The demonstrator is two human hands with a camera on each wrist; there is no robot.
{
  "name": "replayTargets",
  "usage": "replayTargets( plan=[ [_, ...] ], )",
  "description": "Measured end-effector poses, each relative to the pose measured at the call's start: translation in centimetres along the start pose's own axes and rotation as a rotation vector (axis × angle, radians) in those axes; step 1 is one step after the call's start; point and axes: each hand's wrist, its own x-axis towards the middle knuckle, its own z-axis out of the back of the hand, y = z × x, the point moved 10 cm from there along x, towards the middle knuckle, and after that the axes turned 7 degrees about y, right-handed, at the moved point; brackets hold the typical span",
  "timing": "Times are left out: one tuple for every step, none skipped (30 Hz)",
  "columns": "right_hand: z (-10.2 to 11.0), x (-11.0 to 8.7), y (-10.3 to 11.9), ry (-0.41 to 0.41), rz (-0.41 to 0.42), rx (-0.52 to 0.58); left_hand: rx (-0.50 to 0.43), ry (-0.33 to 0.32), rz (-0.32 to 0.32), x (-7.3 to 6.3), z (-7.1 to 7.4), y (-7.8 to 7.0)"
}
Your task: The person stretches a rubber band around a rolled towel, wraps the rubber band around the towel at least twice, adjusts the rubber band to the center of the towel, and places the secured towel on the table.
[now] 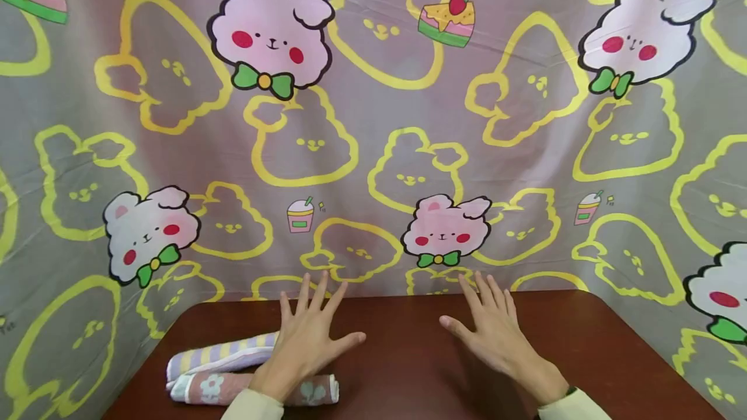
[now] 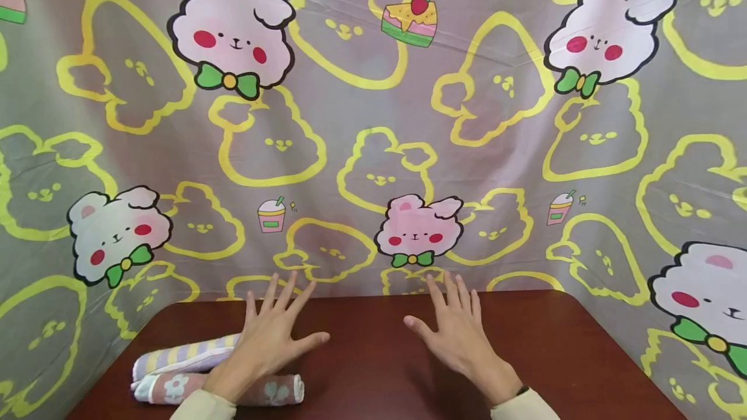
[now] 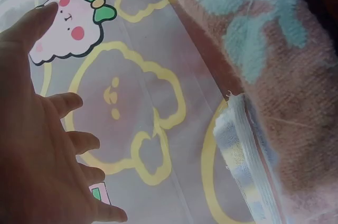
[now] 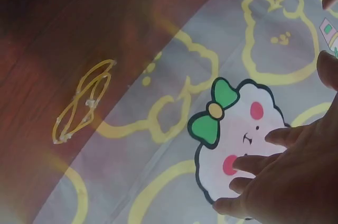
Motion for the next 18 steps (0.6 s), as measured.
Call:
replayTargets(
  plan=[
    [0.1,-0.1,-0.1,-0.009,0.001,-0.003,-0.002,-0.004,-0.001,0.0,0.0,0.0],
    [0.3,-0.1,-0.2,-0.024,0.004,-0.003,-0.005,-0.006,-0.001,0.0,0.1,0.1],
    [0.5,-0.2,-0.3,-0.034,0.006,-0.004,-0.007,-0.007,-0.002,-0.1,0.1,0.1],
    [0.5,-0.3,-0.4,-0.039,0.006,-0.003,-0.007,-0.004,-0.001,-0.2,0.1,0.2],
    [0.5,-0.4,-0.6,-0.046,0.003,-0.003,-0.008,0.004,0.003,-0.4,0.0,0.4],
    [0.6,-0.4,-0.7,-0.051,0.001,-0.002,-0.013,0.007,0.004,-0.5,0.0,0.5],
    [0.6,-0.5,-0.9,-0.054,-0.002,0.001,-0.017,0.01,0.005,-0.7,0.1,0.6],
    [0.6,-0.6,-1.1,-0.057,-0.006,0.005,-0.022,0.014,0.006,-0.8,0.1,0.7],
    [0.6,-0.6,-1.4,-0.056,-0.013,0.009,-0.029,0.011,0.003,-0.9,0.2,0.8],
    [0.6,-0.6,-1.6,-0.055,-0.019,0.012,-0.037,0.013,0.003,-1.0,0.2,1.0],
    [0.6,-0.7,-1.9,-0.053,-0.025,0.017,-0.046,0.015,0.003,-1.2,0.2,1.1],
    [0.7,-0.9,-2.2,-0.051,-0.031,0.023,-0.057,0.018,0.003,-1.3,0.2,1.2],
    [0.6,-1.0,-2.6,-0.047,-0.037,0.029,-0.066,0.022,0.002,-1.4,0.2,1.3],
    [0.6,-1.2,-2.9,-0.044,-0.043,0.033,-0.074,0.027,0.001,-1.5,0.2,1.4],
    [0.7,-1.3,-3.3,-0.043,-0.046,0.037,-0.084,0.033,-0.002,-1.6,0.1,1.5],
    [0.7,-1.5,-3.6,-0.045,-0.046,0.037,-0.096,0.044,-0.003,-1.6,0.0,1.6],
    [0.8,-1.6,-3.9,-0.051,-0.042,0.036,-0.108,0.052,-0.009,-1.7,-0.1,1.7],
    [0.8,-1.7,-4.2,-0.059,-0.036,0.033,-0.124,0.056,-0.019,-1.8,-0.1,1.8]
  ],
)
